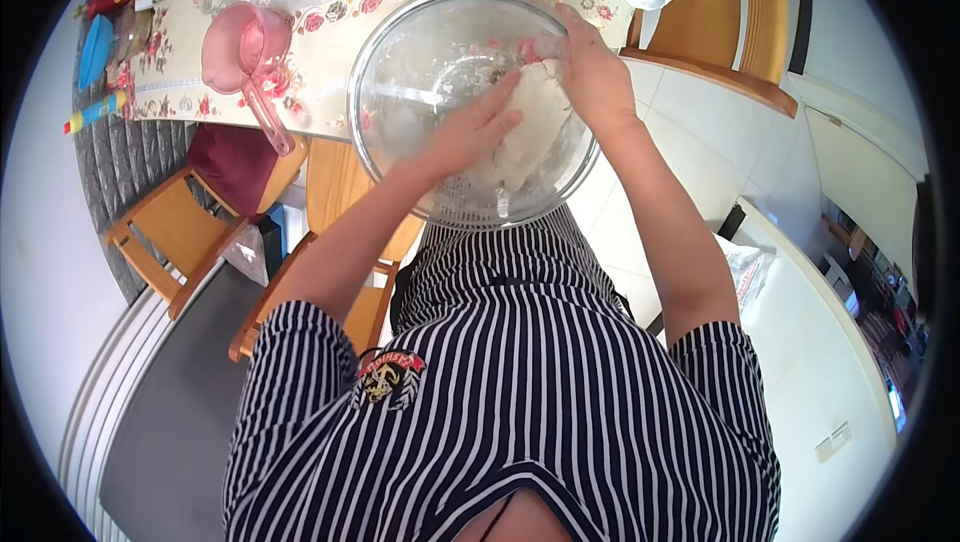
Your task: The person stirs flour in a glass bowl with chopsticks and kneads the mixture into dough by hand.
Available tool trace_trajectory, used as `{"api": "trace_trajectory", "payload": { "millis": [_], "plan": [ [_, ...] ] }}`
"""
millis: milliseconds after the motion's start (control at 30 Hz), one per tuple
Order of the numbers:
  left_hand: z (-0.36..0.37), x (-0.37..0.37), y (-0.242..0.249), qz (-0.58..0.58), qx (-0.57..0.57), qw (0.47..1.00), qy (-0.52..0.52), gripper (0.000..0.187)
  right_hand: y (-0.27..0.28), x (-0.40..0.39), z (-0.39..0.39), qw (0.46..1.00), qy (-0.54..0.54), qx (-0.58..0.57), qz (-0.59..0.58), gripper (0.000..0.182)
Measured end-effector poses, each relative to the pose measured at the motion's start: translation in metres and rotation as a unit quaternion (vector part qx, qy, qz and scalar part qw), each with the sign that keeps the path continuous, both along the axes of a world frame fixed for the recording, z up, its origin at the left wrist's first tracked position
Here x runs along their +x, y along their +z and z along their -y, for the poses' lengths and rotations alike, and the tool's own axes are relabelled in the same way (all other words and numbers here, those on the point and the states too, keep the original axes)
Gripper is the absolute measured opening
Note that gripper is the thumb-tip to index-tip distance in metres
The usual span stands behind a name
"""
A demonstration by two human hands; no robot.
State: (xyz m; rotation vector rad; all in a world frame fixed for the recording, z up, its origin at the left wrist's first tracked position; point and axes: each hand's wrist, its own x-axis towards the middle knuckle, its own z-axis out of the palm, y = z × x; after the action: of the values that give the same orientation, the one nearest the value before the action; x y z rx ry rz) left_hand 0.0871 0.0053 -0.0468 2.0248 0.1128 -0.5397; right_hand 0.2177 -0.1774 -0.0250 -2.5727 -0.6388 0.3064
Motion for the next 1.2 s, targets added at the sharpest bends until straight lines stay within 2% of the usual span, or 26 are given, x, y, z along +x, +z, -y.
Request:
{"api": "trace_trajectory", "payload": {
  "millis": [67, 133, 167, 233, 267, 300, 333, 367, 400, 433, 467, 533, 600, 633, 700, 733, 767, 833, 867, 933, 1000, 1067, 1100, 1133, 1167, 1200],
  "plan": [
    [-0.017, 0.000, -0.022, 0.037, 0.025, 0.998, -0.041, 0.079, 0.004, 0.001, -0.004, 1.000, -0.009, -0.010, -0.020, 0.049],
    [-0.017, 0.000, -0.033, 0.111, 0.245, 0.963, -0.025, 0.077, 0.009, 0.000, -0.003, 0.999, -0.017, -0.023, -0.036, 0.049],
    [-0.011, -0.005, -0.036, 0.114, 0.247, 0.962, -0.021, 0.077, 0.010, 0.001, -0.004, 0.999, -0.014, -0.033, -0.039, 0.049],
    [0.011, -0.008, 0.017, -0.079, 0.052, 0.994, 0.053, 0.068, 0.010, -0.001, -0.005, 0.998, -0.011, -0.043, -0.046, 0.050],
    [0.006, -0.006, 0.030, -0.133, 0.018, 0.990, 0.035, 0.050, 0.011, -0.003, -0.004, 1.000, -0.015, -0.012, -0.019, 0.046],
    [0.000, -0.010, 0.031, -0.131, 0.020, 0.990, 0.041, 0.050, 0.011, -0.002, -0.006, 1.000, -0.017, 0.020, 0.013, 0.042],
    [-0.005, -0.015, 0.032, 0.006, 0.018, 0.995, 0.100, 0.040, 0.011, -0.003, -0.009, 1.000, -0.014, 0.022, 0.015, 0.042],
    [-0.012, -0.020, 0.034, 0.142, 0.016, 0.977, 0.156, 0.031, 0.011, -0.006, -0.012, 0.989, 0.025, 0.096, 0.107, 0.036],
    [-0.024, -0.020, 0.038, 0.147, 0.017, 0.976, 0.160, 0.031, 0.012, -0.005, -0.016, 0.963, 0.065, 0.169, 0.198, 0.031],
    [-0.037, -0.022, 0.043, 0.180, -0.012, 0.957, 0.229, 0.025, 0.017, -0.009, -0.024, 0.962, 0.069, 0.171, 0.200, 0.031],
    [-0.048, -0.028, 0.048, 0.206, -0.042, 0.932, 0.296, 0.020, 0.023, -0.021, -0.034, 0.977, 0.157, 0.134, 0.063, 0.029],
    [-0.069, -0.035, 0.049, 0.207, -0.035, 0.924, 0.320, 0.019, 0.013, -0.023, -0.060, 0.963, 0.239, 0.094, -0.076, 0.027],
    [-0.090, -0.043, 0.038, 0.194, -0.047, 0.912, 0.360, 0.017, -0.027, 0.007, -0.099, 0.949, 0.230, -0.144, -0.160, 0.031],
    [-0.092, -0.044, 0.035, 0.191, -0.047, 0.911, 0.361, 0.017, -0.032, 0.011, -0.116, 0.948, 0.232, -0.144, -0.162, 0.031],
    [-0.092, -0.043, 0.033, 0.177, -0.159, 0.855, 0.460, 0.017, -0.033, 0.011, -0.150, 0.951, 0.212, -0.138, -0.178, 0.031],
    [-0.092, -0.040, 0.030, 0.185, -0.193, 0.843, 0.466, 0.018, -0.025, -0.008, -0.166, 0.932, 0.283, -0.136, -0.182, 0.027],
    [-0.090, -0.040, 0.031, 0.181, -0.195, 0.842, 0.470, 0.018, -0.014, -0.033, -0.177, 0.907, 0.353, -0.133, -0.184, 0.023],
    [-0.086, -0.036, 0.032, 0.166, -0.172, 0.853, 0.464, 0.018, -0.025, -0.089, -0.179, 0.875, 0.393, -0.075, -0.273, 0.020],
    [-0.085, -0.034, 0.028, 0.195, -0.152, 0.858, 0.449, 0.017, -0.020, -0.087, -0.179, 0.874, 0.396, -0.079, -0.271, 0.020],
    [-0.083, -0.033, 0.025, 0.208, -0.121, 0.863, 0.443, 0.017, -0.008, -0.077, -0.177, 0.723, 0.513, -0.232, -0.399, 0.020],
    [-0.084, -0.033, 0.021, 0.208, -0.081, 0.871, 0.438, 0.017, -0.039, -0.034, -0.170, 0.738, 0.614, -0.221, -0.171, 0.019],
    [-0.085, -0.032, 0.018, 0.214, -0.036, 0.874, 0.434, 0.017, -0.020, 0.022, -0.146, 0.824, 0.439, -0.265, -0.241, 0.020],
    [-0.084, -0.032, 0.018, 0.219, 0.014, 0.877, 0.427, 0.017, -0.027, 0.034, -0.130, 0.872, 0.326, -0.192, -0.312, 0.022],
    [-0.079, -0.033, 0.024, 0.220, 0.009, 0.877, 0.427, 0.017, -0.025, 0.041, -0.117, 0.898, 0.203, -0.114, -0.374, 0.024],
    [-0.069, -0.035, 0.031, 0.236, 0.054, 0.890, 0.387, 0.016, -0.022, 0.045, -0.103, 0.900, 0.200, -0.118, -0.370, 0.024],
    [-0.059, -0.033, 0.036, 0.253, 0.100, 0.898, 0.345, 0.016, -0.008, 0.042, -0.092, 0.918, 0.250, -0.119, -0.283, 0.026]
  ]
}}
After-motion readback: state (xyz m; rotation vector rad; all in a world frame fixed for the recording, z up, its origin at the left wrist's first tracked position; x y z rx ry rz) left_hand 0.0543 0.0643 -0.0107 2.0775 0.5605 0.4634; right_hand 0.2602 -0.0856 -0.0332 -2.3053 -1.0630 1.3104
